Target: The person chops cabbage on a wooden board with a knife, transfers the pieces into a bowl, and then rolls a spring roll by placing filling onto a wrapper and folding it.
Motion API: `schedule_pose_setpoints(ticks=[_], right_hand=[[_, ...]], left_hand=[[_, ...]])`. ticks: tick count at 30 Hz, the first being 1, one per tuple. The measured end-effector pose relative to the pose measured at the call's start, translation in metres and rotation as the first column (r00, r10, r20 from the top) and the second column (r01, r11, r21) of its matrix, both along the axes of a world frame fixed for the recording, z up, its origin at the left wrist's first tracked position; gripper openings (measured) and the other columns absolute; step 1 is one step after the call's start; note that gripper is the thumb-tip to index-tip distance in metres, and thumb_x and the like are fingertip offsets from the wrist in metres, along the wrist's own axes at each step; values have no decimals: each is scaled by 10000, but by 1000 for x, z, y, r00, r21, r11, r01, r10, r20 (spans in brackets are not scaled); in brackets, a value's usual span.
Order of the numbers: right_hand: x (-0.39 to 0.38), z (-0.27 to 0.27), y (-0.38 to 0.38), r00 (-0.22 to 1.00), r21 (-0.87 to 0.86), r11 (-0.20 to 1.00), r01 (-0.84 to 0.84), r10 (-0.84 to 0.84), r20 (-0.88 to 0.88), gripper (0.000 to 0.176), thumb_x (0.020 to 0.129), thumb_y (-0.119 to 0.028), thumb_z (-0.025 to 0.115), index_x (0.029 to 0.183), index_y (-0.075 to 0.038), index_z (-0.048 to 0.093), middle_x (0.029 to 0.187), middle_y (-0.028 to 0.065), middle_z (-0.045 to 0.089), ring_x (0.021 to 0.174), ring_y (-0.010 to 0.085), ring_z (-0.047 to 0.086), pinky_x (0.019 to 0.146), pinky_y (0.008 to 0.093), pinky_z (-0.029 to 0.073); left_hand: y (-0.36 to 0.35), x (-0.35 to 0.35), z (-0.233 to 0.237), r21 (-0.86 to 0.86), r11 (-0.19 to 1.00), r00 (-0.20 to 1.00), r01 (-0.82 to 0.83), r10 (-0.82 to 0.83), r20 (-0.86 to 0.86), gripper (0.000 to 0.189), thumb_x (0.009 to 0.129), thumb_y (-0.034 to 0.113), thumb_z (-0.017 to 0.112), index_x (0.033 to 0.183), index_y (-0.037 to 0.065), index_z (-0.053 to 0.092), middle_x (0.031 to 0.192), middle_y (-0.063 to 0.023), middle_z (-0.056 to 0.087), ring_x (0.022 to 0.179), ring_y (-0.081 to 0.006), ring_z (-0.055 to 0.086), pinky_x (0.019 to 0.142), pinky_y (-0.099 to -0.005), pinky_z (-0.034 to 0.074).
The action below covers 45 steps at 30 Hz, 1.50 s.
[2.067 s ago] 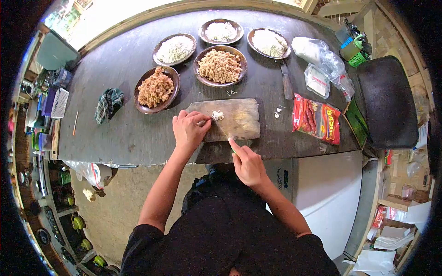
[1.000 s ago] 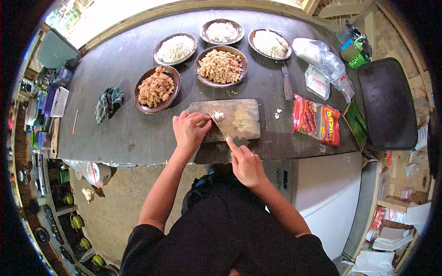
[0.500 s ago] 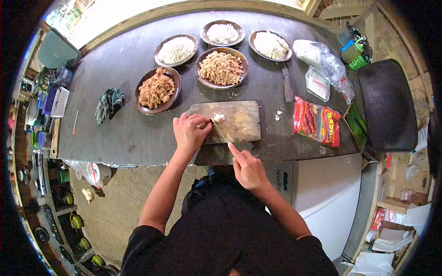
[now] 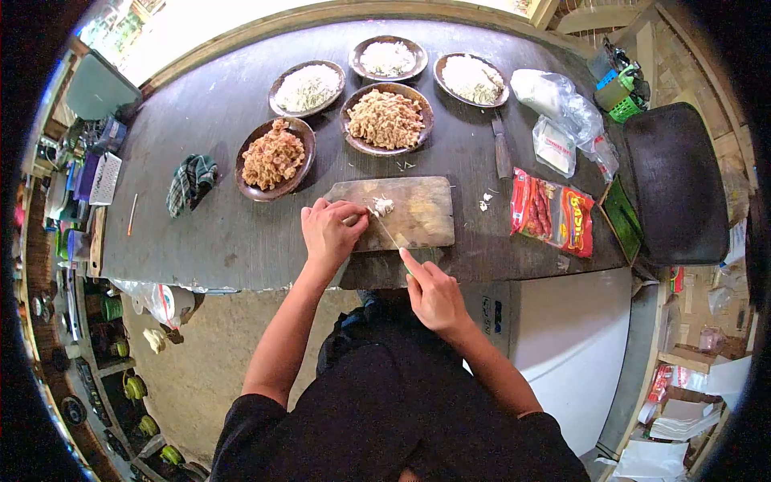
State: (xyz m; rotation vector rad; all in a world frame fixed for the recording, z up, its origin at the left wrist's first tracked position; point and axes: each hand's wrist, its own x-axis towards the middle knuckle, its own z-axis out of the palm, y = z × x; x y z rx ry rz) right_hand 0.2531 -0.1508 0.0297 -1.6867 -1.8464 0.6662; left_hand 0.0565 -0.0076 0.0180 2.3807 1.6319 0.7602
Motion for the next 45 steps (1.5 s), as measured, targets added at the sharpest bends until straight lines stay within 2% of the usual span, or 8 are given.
schedule_pose_setpoints(ticks=[3, 12, 20, 22, 28, 34, 39, 45], right_hand=[[-3, 0, -1, 999, -1, 999, -33, 33, 14, 543, 979, -118, 599, 1512, -132, 494, 849, 178, 589, 701, 414, 654, 644, 523, 552], [-14, -1, 10, 993, -24, 1000, 5, -2, 119, 552, 972, -102, 609, 1511, -153, 500, 851, 166, 580, 721, 407, 645, 641, 513, 535], [-1, 1, 1, 999, 20, 1000, 12, -13, 42, 543, 970, -87, 609, 1503, -141, 517, 833, 163, 569, 699, 399, 639, 625, 504, 523], [-1, 2, 0, 1000, 25, 1000, -8, 8, 7, 545, 969, -84, 610, 1504, -135, 518, 830, 162, 568, 696, 395, 638, 623, 500, 521], [-6, -3, 6, 998, 1, 999, -45, 45, 33, 541, 976, -95, 611, 1506, -138, 515, 832, 163, 575, 697, 397, 638, 623, 502, 520], [-13, 3, 15, 994, -24, 1000, 2, 1, 110, 515, 978, -110, 615, 1485, -145, 535, 842, 166, 588, 704, 405, 642, 642, 519, 519], [-1, 3, 10, 1000, 46, 999, -6, 5, 18, 499, 968, -112, 623, 1463, -126, 552, 822, 164, 585, 692, 400, 649, 626, 516, 541], [4, 7, 12, 998, 29, 998, -54, 55, -14, 494, 970, -106, 614, 1460, -125, 552, 827, 166, 592, 692, 403, 645, 634, 516, 542]], left_hand=[[-2, -1, -4, 10, 1000, 1000, -7, 7, 8, 82, 791, 280, 812, 839, 213, 811, 928, 82, 781, 794, -174, 600, 768, -354, 386], [-3, -1, 0, -13, 1000, 1000, -5, 5, 4, 87, 800, 292, 816, 847, 219, 816, 929, 74, 782, 787, -169, 598, 753, -358, 383], [-2, -2, 1, 22, 1000, 999, -11, 12, -40, 93, 798, 307, 815, 843, 226, 817, 893, 66, 771, 798, -184, 583, 747, -357, 384], [-1, -2, 0, 14, 1000, 1000, -3, 3, -20, 122, 802, 316, 788, 850, 210, 822, 872, 66, 760, 832, -195, 587, 786, -377, 388], [-1, -2, 0, 32, 1000, 1000, 0, 0, -5, 102, 792, 294, 810, 837, 203, 812, 912, 76, 769, 819, -187, 577, 771, -356, 397], [-3, -1, 4, 33, 999, 1000, -4, 4, -18, 109, 820, 302, 790, 880, 221, 831, 914, 83, 770, 834, -181, 591, 783, -363, 389], [-6, -2, 4, -2, 1000, 1000, -27, 27, 2, 109, 823, 304, 789, 874, 217, 829, 920, 81, 768, 832, -184, 587, 780, -365, 388], [-3, -2, -5, -10, 999, 999, -36, 37, 30, 114, 816, 299, 786, 855, 200, 824, 915, 74, 765, 833, -192, 582, 786, -366, 392]])
